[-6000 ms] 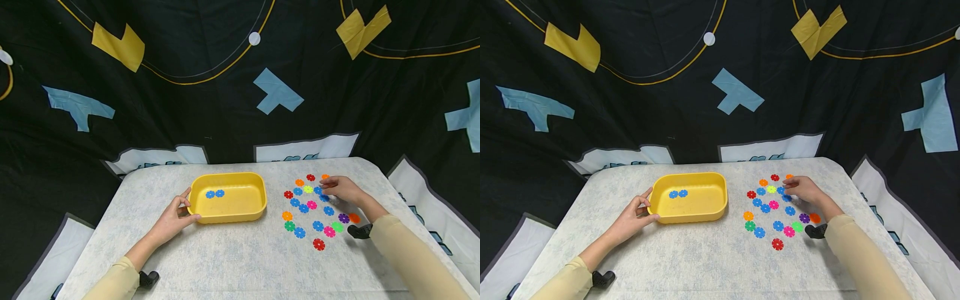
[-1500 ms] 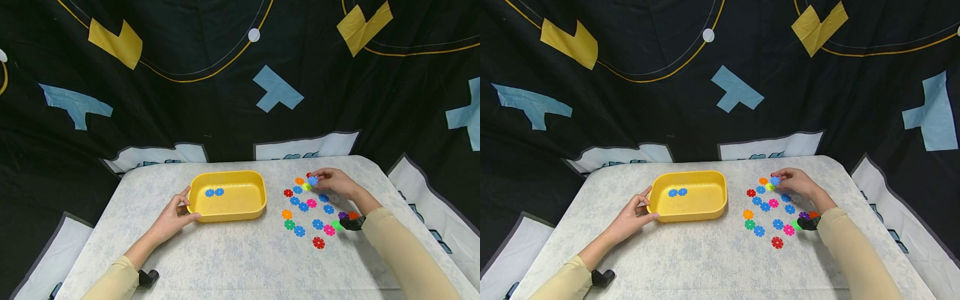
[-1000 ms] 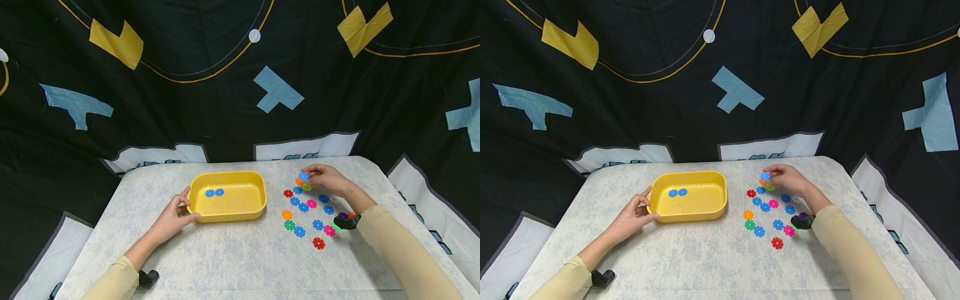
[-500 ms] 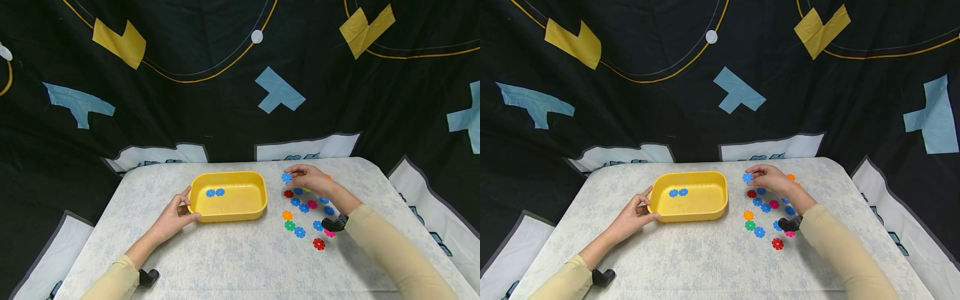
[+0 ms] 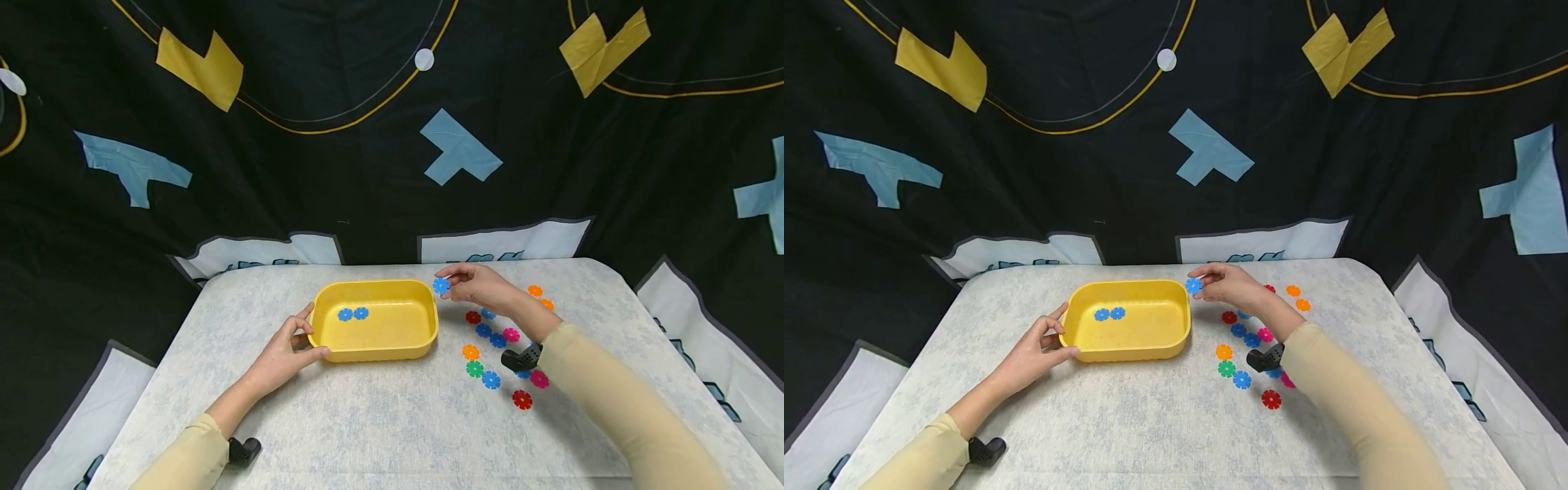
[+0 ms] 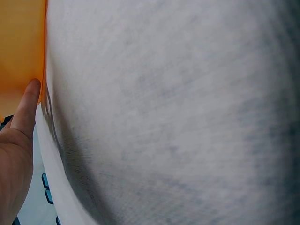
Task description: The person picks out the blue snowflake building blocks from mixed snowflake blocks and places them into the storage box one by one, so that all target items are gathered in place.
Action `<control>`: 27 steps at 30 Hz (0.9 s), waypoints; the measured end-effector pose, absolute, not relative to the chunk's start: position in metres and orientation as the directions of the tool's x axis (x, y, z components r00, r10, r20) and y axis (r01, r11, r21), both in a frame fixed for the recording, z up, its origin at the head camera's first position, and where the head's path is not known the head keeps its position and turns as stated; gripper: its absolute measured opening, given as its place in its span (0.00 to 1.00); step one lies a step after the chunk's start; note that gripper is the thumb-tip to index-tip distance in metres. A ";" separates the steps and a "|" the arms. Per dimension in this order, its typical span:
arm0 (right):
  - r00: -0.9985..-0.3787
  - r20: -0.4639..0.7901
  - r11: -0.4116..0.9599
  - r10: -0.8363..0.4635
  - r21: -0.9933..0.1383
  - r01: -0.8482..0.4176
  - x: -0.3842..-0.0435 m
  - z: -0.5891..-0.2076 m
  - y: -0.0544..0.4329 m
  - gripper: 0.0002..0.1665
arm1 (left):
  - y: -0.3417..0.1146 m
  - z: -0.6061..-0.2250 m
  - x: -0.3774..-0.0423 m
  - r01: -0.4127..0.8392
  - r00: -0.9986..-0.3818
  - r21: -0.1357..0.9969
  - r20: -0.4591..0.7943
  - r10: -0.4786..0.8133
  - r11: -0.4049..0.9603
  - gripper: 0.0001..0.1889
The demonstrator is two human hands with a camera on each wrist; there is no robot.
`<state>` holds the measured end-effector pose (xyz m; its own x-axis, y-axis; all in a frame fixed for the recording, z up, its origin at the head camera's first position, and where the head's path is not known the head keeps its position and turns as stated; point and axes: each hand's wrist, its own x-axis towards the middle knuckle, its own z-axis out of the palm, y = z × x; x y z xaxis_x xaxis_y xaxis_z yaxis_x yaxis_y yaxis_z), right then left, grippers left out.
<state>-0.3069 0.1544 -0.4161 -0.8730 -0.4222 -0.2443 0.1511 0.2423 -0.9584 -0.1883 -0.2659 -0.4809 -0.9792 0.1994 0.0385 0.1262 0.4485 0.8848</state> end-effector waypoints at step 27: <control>-0.759 -0.273 0.302 -0.591 -0.947 0.106 -0.335 -0.399 0.067 0.21 | -0.268 -0.480 -0.188 0.138 -0.971 0.909 0.046 0.234 0.393 0.28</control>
<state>-0.3349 0.0665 -0.3991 -0.7593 -0.5907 -0.2731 0.1056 0.3022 -0.9474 -0.1877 -0.2675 -0.4796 -0.9712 0.2338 0.0463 0.1380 0.3929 0.9092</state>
